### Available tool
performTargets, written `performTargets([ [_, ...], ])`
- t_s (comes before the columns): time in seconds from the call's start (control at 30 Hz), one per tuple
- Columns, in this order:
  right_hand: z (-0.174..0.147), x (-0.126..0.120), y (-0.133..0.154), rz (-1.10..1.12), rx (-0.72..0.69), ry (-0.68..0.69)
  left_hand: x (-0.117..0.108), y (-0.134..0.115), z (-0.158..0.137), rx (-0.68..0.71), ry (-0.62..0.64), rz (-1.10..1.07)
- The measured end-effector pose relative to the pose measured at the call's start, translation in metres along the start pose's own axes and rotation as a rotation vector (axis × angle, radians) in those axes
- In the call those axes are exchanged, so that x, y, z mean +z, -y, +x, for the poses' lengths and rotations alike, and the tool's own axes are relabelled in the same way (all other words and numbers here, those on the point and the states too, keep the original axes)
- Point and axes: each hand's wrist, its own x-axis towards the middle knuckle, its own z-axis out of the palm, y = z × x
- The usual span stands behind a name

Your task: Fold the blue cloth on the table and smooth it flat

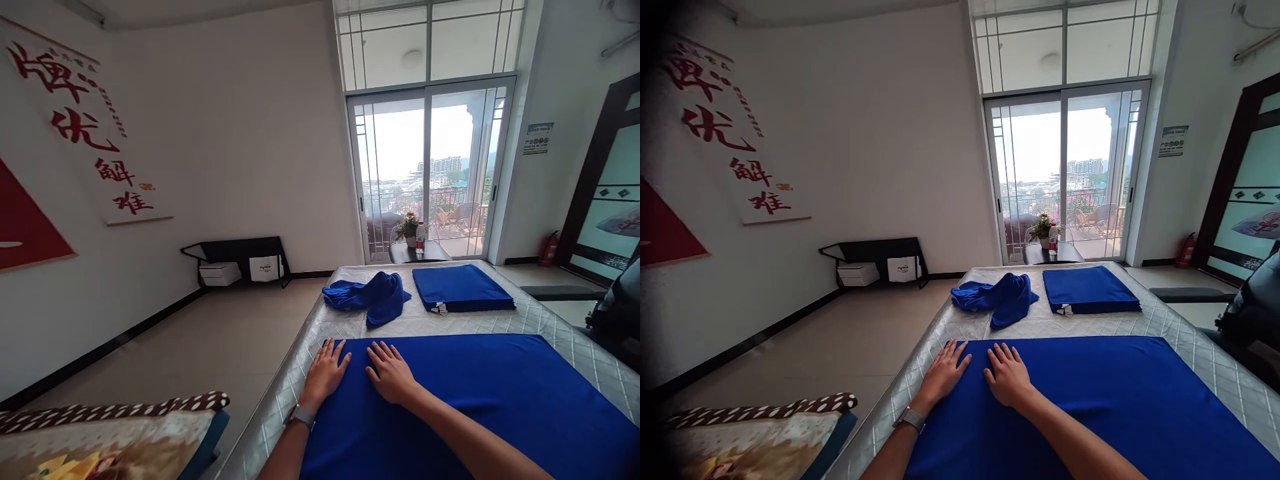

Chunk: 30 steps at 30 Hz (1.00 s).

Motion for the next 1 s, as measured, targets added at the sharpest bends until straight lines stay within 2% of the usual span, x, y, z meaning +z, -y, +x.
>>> performTargets([
  [0.1, -0.011, -0.007, -0.024, -0.015, 0.026, 0.019, 0.001, 0.001, 0.001, -0.001, 0.006, 0.006],
  [0.2, -0.033, -0.024, -0.066, -0.055, 0.103, 0.022, 0.002, 0.0, 0.001, -0.008, 0.014, 0.011],
  [0.3, -0.063, -0.046, -0.121, -0.114, 0.216, -0.001, 0.002, 0.0, 0.001, -0.006, 0.015, 0.016],
  [0.5, -0.146, -0.091, -0.253, -0.277, 0.501, -0.08, 0.005, 0.003, 0.003, -0.01, 0.031, 0.019],
  [0.6, -0.183, -0.105, -0.309, -0.324, 0.52, -0.103, 0.009, 0.005, 0.005, -0.015, 0.036, 0.022],
  [0.67, -0.197, -0.106, -0.336, -0.331, 0.541, -0.134, 0.01, 0.006, 0.006, -0.014, 0.03, 0.023],
  [0.8, -0.197, -0.099, -0.364, -0.312, 0.624, -0.187, 0.008, 0.003, 0.006, -0.019, 0.039, 0.032],
  [1.0, -0.192, -0.092, -0.369, -0.348, 0.65, -0.212, 0.001, -0.004, 0.006, -0.027, 0.062, 0.033],
])
